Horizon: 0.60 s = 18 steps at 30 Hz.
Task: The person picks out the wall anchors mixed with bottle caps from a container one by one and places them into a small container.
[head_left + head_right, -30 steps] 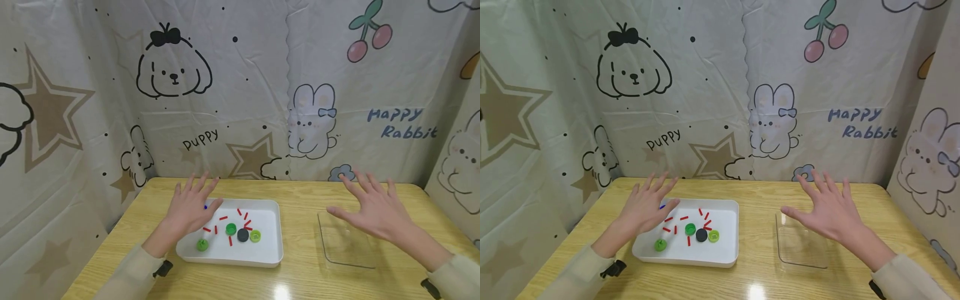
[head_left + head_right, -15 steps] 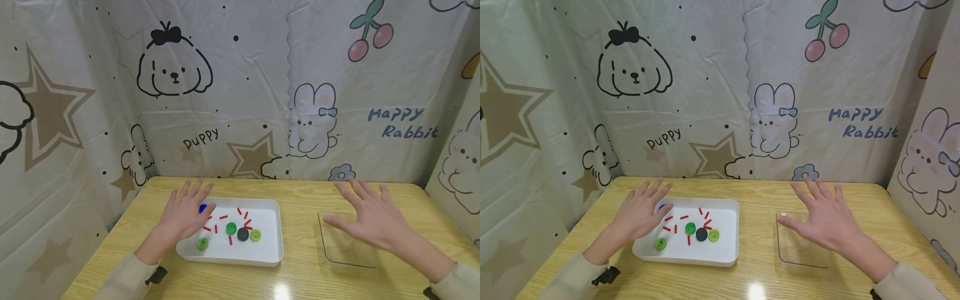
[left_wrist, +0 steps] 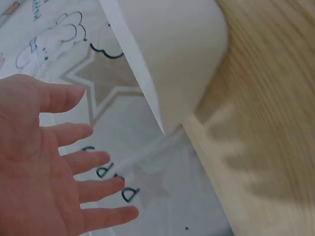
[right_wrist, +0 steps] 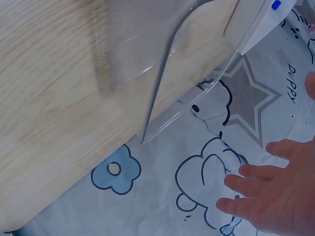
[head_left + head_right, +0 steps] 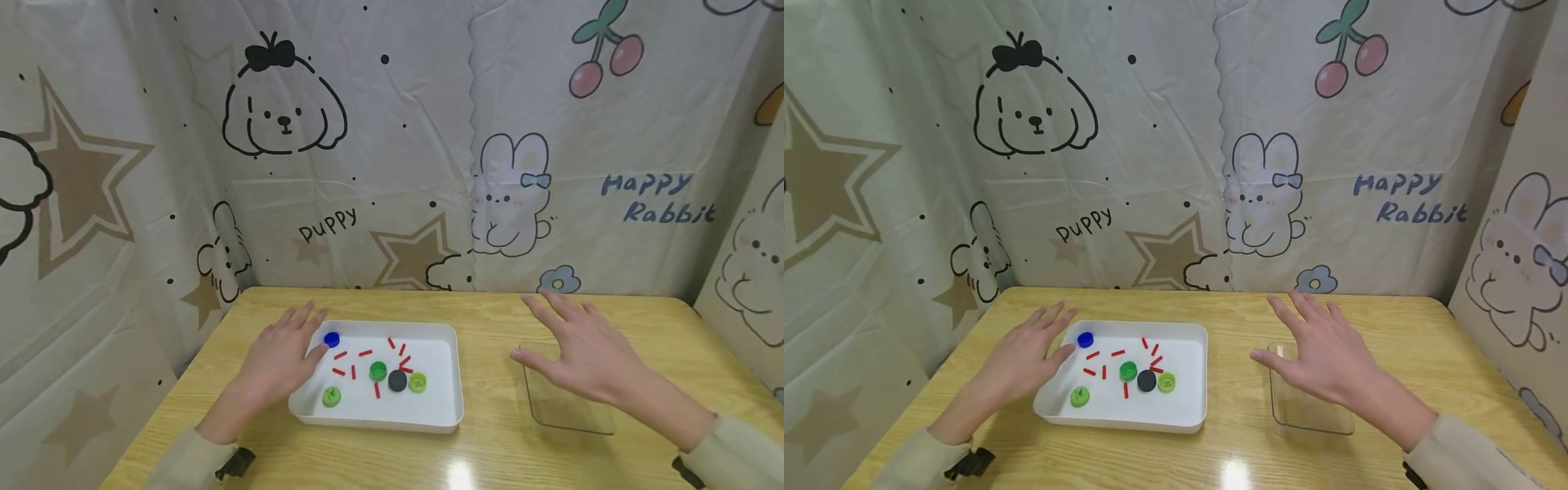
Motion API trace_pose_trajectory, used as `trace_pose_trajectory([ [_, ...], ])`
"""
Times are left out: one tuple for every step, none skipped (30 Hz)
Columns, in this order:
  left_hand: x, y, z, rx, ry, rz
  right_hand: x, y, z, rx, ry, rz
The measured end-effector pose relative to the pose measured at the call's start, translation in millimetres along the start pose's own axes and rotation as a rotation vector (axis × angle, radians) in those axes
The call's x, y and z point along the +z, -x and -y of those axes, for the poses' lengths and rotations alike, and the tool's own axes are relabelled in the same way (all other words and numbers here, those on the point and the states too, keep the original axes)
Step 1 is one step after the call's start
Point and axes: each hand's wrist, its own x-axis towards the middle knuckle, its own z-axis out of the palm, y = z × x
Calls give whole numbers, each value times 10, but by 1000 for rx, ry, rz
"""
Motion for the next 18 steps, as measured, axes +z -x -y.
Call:
trace_pose_trajectory([
  [-6,14,29,4,7,0,-7,-4,18,-3,1,5],
  [-15,29,53,7,14,3,-11,-11,34,-9,4,8],
  [-23,41,72,8,23,8,-13,-14,49,-15,8,11],
  [-30,51,90,3,35,15,-13,-18,65,-25,9,11],
  [-35,60,106,0,47,23,-8,-23,81,-32,8,11],
  [-33,67,127,-4,54,28,-3,-27,98,-44,4,8],
  [-31,73,145,-9,63,34,5,-32,114,-54,2,7],
  [-29,78,163,-14,75,42,12,-40,131,-62,0,5],
  [-27,83,183,-19,90,47,18,-49,150,-68,-2,5],
  [-26,89,202,-23,108,56,22,-58,170,-73,-6,4],
  [-22,93,228,-24,130,67,26,-67,190,-76,-9,6],
  [-16,98,257,-25,154,81,30,-77,209,-81,-12,4],
  [-11,103,286,-26,184,94,33,-86,229,-84,-15,7],
  [-5,107,317,-29,218,108,37,-95,247,-89,-20,7],
  [3,111,350,-27,253,120,39,-105,266,-93,-24,6],
  [11,114,384,-24,290,133,44,-112,281,-97,-30,7],
  [19,117,418,-21,329,148,48,-119,296,-103,-35,7],
  [24,120,451,-15,367,160,52,-127,310,-108,-40,8],
])
